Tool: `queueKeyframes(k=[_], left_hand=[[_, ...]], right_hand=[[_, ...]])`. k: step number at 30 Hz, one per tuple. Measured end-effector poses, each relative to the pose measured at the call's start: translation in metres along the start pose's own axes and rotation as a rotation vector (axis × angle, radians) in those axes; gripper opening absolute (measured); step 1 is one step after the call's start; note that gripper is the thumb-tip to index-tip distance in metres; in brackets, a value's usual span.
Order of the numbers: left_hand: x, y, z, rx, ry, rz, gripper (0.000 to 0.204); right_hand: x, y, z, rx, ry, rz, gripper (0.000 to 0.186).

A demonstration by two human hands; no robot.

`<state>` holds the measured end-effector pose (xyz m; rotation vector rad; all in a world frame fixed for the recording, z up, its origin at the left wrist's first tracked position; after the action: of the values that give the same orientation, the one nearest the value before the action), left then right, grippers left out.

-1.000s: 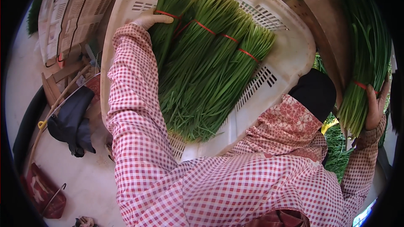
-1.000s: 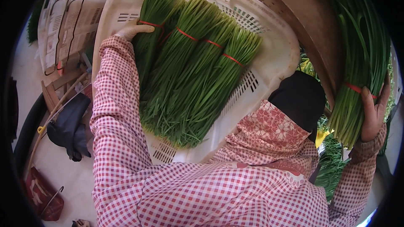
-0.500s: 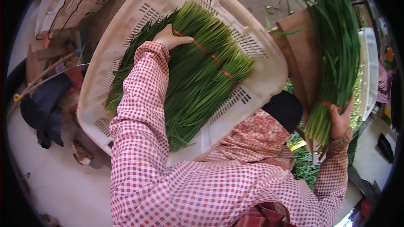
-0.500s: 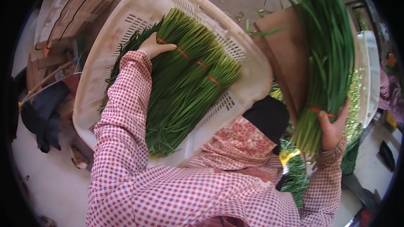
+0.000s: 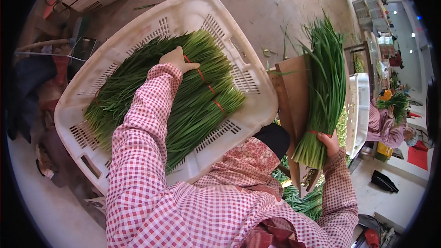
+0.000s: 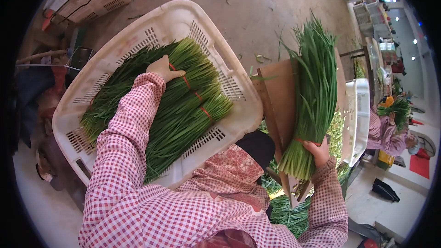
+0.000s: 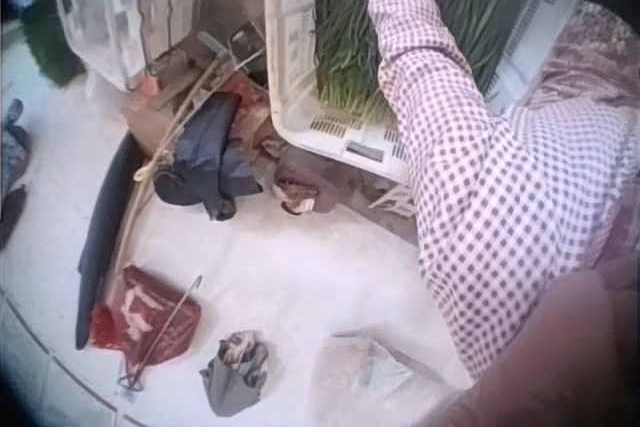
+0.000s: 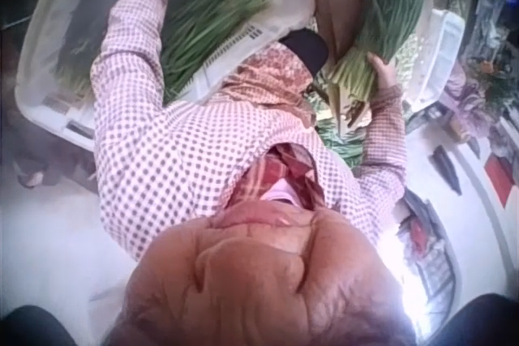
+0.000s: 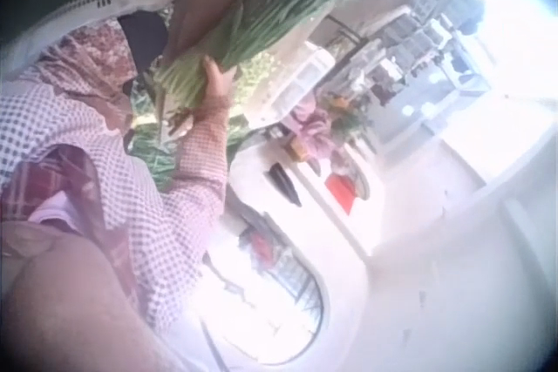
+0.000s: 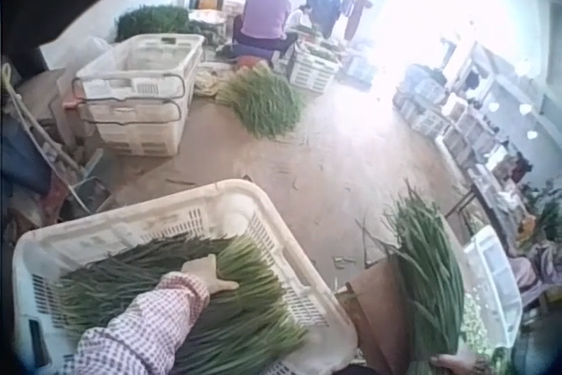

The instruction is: The person trims the root ends of garlic chive bundles using a large knife on a wooden block, secures the trimmed bundles with red bands, and then places them into a white plastic crate.

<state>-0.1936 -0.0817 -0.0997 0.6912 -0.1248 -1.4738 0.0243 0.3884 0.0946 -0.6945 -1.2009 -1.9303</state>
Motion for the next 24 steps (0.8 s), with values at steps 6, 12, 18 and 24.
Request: queueKeyframes(k=[6,12,18,24], left_hand=[[-0.007,0.004,0.004,-0.026,0.004,0.012,0.086],[0.000,0.019,0.010,-0.038,0.019,0.020,0.088],[-0.008,0.028,0.005,-0.218,0.018,-0.044,0.082],[-0.004,0.017,-0.046,-0.377,1.272,-0.094,0.081]], right_hand=[[0.024,0.037,0.008,0.292,-0.678,-0.091,0.061],[0.195,0.016,-0.095,0.521,-0.312,0.164,0.066],[0.303,-0.017,-0.316,0.638,0.358,1.011,0.082],[0.235,-0.065,-0.448,0.427,1.276,1.591,0.098]])
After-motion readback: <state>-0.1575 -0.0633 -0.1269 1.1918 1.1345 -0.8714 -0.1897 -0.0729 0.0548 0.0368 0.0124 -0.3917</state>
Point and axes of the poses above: each hand's wrist, its own y-axis away from the middle knuckle, its own z-axis out of the back of the hand, x = y × z, the point moved 7 cm from there along -y, towards the middle knuckle, and after that the axes turned 3 degrees about -x, right-handed, at the moved point
